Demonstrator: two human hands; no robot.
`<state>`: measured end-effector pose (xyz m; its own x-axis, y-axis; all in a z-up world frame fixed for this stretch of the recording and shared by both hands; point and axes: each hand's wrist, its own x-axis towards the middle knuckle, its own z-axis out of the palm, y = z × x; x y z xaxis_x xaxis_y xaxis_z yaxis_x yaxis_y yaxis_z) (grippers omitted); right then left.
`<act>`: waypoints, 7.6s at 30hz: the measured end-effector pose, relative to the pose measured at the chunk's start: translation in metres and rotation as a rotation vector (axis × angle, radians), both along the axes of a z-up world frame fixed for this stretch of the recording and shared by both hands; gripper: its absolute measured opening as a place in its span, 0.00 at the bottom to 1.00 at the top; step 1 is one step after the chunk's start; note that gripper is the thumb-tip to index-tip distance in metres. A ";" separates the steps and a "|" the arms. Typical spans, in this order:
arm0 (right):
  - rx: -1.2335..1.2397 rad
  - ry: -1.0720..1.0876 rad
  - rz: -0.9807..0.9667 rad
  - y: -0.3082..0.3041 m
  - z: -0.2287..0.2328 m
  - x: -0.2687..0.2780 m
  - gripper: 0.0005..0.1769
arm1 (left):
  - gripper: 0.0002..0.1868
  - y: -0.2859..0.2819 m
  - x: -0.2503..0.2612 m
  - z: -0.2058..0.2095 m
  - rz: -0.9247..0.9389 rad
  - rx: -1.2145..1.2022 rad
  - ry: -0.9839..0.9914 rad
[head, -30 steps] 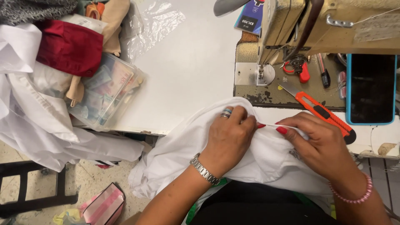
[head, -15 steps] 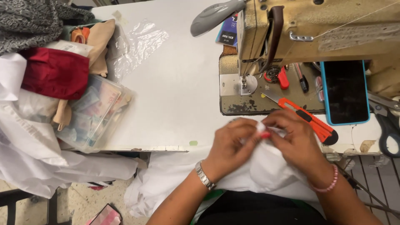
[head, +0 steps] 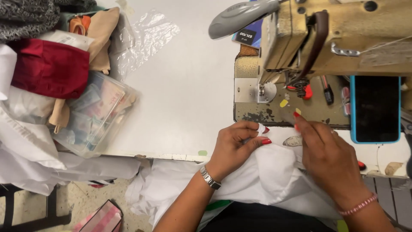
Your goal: Using a utility knife to rip seams on white fabric pieces at a sewing workstation.
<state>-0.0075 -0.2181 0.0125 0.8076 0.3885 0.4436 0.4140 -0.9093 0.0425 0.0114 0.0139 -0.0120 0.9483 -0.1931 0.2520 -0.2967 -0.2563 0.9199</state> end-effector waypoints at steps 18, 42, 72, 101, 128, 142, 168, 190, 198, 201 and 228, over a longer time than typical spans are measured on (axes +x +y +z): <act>0.349 0.251 0.249 0.035 0.026 -0.020 0.28 | 0.06 0.009 -0.003 -0.008 -0.142 -0.208 0.092; 0.460 0.304 0.310 0.035 0.022 -0.024 0.25 | 0.04 0.013 -0.007 -0.011 -0.216 -0.219 0.133; 0.440 0.301 0.326 0.030 0.012 -0.022 0.28 | 0.04 0.016 -0.007 -0.013 -0.294 -0.266 0.175; 0.402 0.601 0.379 0.019 0.038 0.014 0.19 | 0.11 0.033 -0.033 0.046 -0.371 0.290 -0.123; 1.350 0.882 -0.040 0.031 0.013 -0.007 0.12 | 0.21 -0.017 -0.027 0.016 0.242 -0.107 0.254; 0.748 0.531 -0.209 0.013 0.050 -0.035 0.09 | 0.15 -0.002 -0.028 0.035 -0.120 0.368 -0.697; 0.426 0.208 0.289 0.035 0.012 -0.026 0.25 | 0.06 0.005 -0.006 -0.003 -0.167 -0.214 0.058; 0.446 0.260 0.273 0.035 0.014 -0.029 0.26 | 0.03 0.008 -0.007 -0.011 -0.174 -0.230 0.120; 0.459 0.312 0.267 0.028 0.009 -0.030 0.28 | 0.02 0.011 -0.008 -0.011 -0.192 -0.251 0.162; 0.492 0.322 0.230 0.028 0.012 -0.033 0.26 | 0.04 0.010 -0.007 -0.011 -0.205 -0.240 0.158; 0.531 0.379 0.289 0.025 0.012 -0.026 0.27 | 0.02 0.013 -0.007 -0.014 -0.274 -0.267 0.185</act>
